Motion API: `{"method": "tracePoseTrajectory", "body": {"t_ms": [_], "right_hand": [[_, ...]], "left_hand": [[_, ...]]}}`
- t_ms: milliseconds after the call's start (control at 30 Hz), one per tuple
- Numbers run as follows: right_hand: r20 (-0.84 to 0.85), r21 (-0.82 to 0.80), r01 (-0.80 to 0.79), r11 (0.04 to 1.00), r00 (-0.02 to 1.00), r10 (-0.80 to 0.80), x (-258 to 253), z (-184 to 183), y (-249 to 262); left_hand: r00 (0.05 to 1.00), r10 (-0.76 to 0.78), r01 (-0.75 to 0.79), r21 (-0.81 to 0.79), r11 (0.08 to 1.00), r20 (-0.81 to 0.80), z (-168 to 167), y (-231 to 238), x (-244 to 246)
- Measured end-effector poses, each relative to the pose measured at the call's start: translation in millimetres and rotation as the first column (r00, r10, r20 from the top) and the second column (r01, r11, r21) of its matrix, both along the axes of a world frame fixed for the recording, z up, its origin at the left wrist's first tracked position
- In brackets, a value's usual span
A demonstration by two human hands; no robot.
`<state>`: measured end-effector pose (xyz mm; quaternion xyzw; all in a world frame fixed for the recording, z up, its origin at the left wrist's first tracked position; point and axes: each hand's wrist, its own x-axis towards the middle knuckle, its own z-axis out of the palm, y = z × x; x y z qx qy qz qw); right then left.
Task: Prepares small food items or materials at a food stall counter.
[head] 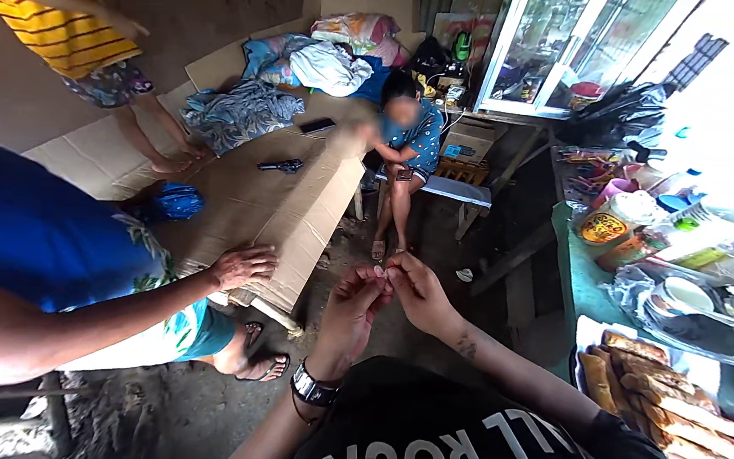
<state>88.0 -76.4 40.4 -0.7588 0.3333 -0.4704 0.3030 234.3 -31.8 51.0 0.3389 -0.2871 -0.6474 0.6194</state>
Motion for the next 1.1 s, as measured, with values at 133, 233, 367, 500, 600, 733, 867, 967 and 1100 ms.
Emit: {"method": "tracePoseTrajectory", "body": {"t_ms": [133,233,367,500,600,733,867,967,1100], "right_hand": [[-0.142,-0.360,0.008,0.933,0.988,-0.063,-17,-6,-7],[-0.206,-0.397,0.121,0.910,0.954,-0.217,-19,-1,-3],[-0.008,0.125,0.168,0.978,0.986,-0.168,-6,9,14],[0.149,0.337,0.062,0.939,0.982,-0.119,-11,8,15],[-0.010,-0.123,0.224,0.967,0.974,-0.226,-19,-13,17],[-0.133,-0.296,0.341,0.892,0.910,-0.392,-31,-17,20],[-0.176,-0.422,0.394,0.816,0.848,-0.500,-41,-16,20],[-0.227,-0.646,0.362,0.672,0.749,-0.622,-47,-19,21],[-0.198,-0.650,0.384,0.655,0.747,-0.634,-53,-21,20]], "left_hand": [[0.998,-0.019,0.020,-0.019,1.000,0.053,-6,-1,-1],[0.988,-0.013,0.029,-0.101,0.994,0.156,-12,-4,-6],[0.868,0.240,0.003,-0.488,0.873,0.434,-28,-14,-14],[0.962,0.142,-0.065,-0.312,0.948,0.231,-35,-15,-26],[1.000,0.022,-0.022,-0.027,0.999,0.015,-24,-14,-31],[0.991,-0.107,0.115,0.100,0.988,-0.083,-16,-18,-33],[0.987,-0.160,0.161,0.124,0.979,-0.019,-10,-23,-34],[0.981,-0.191,0.189,0.101,0.977,0.016,-7,-22,-38],[0.963,-0.254,0.252,0.033,0.967,0.090,-5,-20,-44]]}}
